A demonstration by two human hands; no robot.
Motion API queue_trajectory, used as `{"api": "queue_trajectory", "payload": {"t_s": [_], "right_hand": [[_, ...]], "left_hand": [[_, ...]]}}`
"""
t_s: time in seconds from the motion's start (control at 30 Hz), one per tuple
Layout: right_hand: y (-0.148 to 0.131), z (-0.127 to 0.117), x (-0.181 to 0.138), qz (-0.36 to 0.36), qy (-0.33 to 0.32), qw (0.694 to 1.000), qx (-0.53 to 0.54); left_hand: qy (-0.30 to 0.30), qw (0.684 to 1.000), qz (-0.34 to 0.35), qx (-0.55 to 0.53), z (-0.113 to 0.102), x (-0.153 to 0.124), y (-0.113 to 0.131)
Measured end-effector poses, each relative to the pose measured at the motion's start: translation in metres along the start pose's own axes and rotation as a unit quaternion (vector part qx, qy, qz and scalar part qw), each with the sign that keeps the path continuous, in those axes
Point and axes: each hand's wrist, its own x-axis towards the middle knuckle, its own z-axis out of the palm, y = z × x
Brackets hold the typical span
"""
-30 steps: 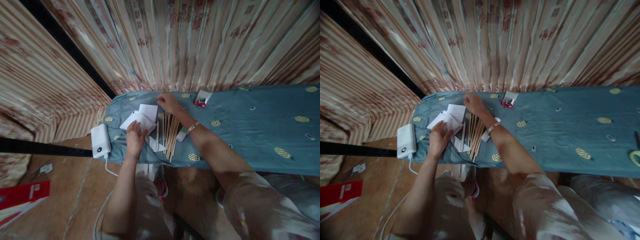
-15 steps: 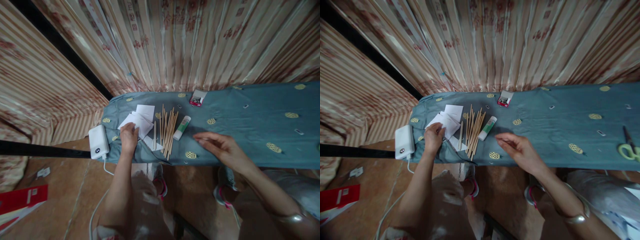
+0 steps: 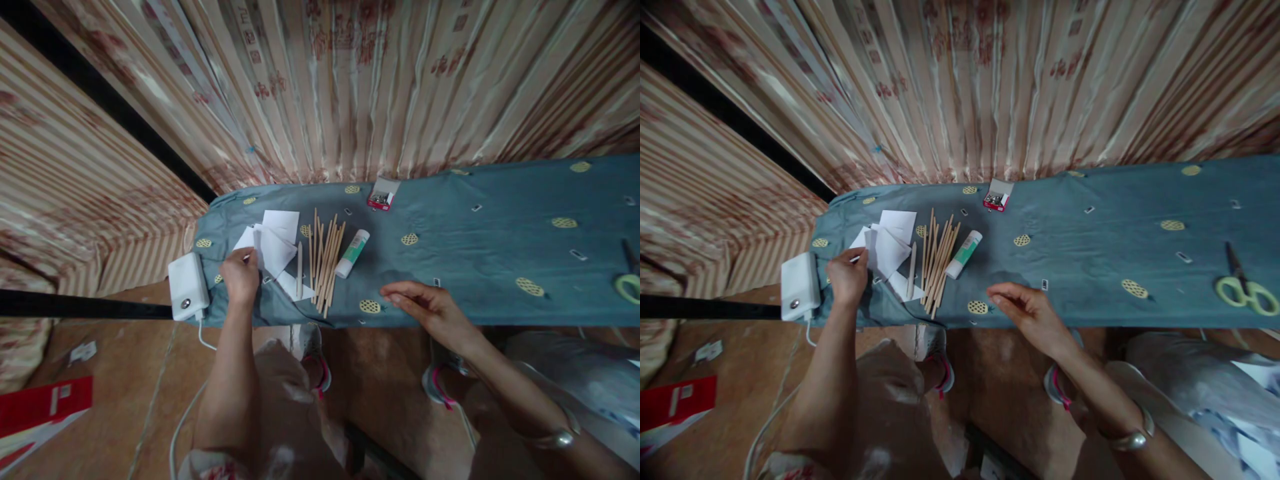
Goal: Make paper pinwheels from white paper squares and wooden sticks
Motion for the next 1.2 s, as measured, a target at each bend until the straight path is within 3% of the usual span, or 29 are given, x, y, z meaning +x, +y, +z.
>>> {"api": "queue_trajectory", "payload": {"t_s": [0.17,0.37,0.57,0.77,0.97,1.2], "right_hand": [[0.0,-0.007,0.0,0.015,0.009,0.999,0.026],[-0.008,-0.013,-0.003,0.012,0.031,0.998,0.044],[-0.014,-0.024,-0.011,-0.019,0.129,0.991,0.018],[-0.006,-0.05,-0.021,-0.094,0.218,0.96,-0.15],[0.01,-0.069,-0.032,-0.23,0.13,0.905,-0.333],[0.025,-0.068,-0.033,-0.222,0.091,0.891,-0.386]], "left_hand": [[0.056,0.997,0.027,-0.043,-0.014,-0.003,0.017],[0.085,0.979,0.161,-0.093,-0.025,-0.026,0.069],[-0.007,0.934,0.329,-0.141,-0.001,-0.078,0.133],[-0.062,0.853,0.494,-0.156,0.032,-0.121,0.16],[-0.118,0.825,0.533,-0.144,0.057,-0.148,0.172],[-0.15,0.823,0.537,-0.108,0.079,-0.157,0.184]]}}
